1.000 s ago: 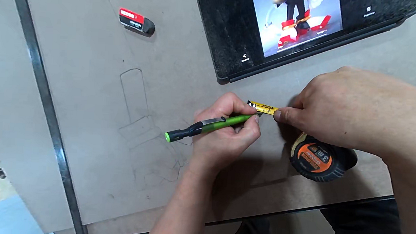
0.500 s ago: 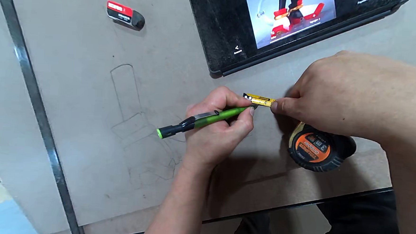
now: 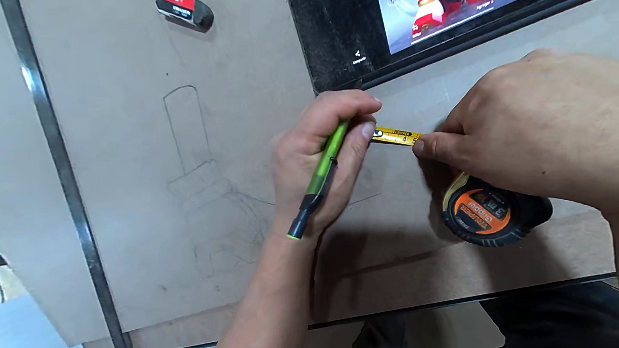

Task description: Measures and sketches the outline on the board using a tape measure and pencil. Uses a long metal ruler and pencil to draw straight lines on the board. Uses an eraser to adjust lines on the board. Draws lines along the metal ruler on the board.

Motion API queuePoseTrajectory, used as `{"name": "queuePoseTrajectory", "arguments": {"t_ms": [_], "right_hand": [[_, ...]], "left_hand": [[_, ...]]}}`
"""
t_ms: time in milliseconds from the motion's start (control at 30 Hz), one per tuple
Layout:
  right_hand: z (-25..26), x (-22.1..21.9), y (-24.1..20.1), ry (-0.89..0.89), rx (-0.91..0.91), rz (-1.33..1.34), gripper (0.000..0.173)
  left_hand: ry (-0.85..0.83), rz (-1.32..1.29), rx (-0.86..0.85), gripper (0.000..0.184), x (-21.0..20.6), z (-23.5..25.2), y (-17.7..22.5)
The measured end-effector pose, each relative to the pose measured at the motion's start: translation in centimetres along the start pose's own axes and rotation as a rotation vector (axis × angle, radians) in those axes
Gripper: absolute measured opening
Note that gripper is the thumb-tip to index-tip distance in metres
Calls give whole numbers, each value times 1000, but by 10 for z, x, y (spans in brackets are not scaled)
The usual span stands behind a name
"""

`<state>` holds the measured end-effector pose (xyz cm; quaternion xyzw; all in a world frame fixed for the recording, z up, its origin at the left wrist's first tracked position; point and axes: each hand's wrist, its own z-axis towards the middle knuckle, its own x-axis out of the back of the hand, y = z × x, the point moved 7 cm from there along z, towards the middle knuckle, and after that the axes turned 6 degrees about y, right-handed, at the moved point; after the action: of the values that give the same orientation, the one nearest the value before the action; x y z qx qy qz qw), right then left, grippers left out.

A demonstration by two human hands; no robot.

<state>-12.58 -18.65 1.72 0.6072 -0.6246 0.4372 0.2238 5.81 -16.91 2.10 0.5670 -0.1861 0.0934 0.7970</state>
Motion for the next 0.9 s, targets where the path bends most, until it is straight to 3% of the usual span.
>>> {"name": "queuePoseTrajectory", "arguments": {"t_ms": [233, 333, 433, 500, 600, 733, 900], "right_hand": [[-14, 1, 1, 128, 59, 21, 59], [-29, 3, -4, 242, 64, 70, 47], [-36, 2, -9, 270, -44, 88, 32], [-34, 0, -8, 241, -113, 88, 36], [-27, -4, -6, 211, -178, 94, 54], [-22, -4, -9, 200, -235, 85, 53], [-22, -3, -9, 166, -278, 81, 52]], "left_hand": [[-61, 108, -12, 15, -2, 5, -2], [-68, 112, -7, 16, -2, 5, -2], [-78, 125, 1, 17, -3, 5, -1], [-79, 138, 0, 17, -3, 5, -1], [-76, 150, -9, 17, -3, 5, -1], [-45, 171, -4, 17, -3, 4, -2], [59, -232, 56, 30, 11, -5, -3]]}}
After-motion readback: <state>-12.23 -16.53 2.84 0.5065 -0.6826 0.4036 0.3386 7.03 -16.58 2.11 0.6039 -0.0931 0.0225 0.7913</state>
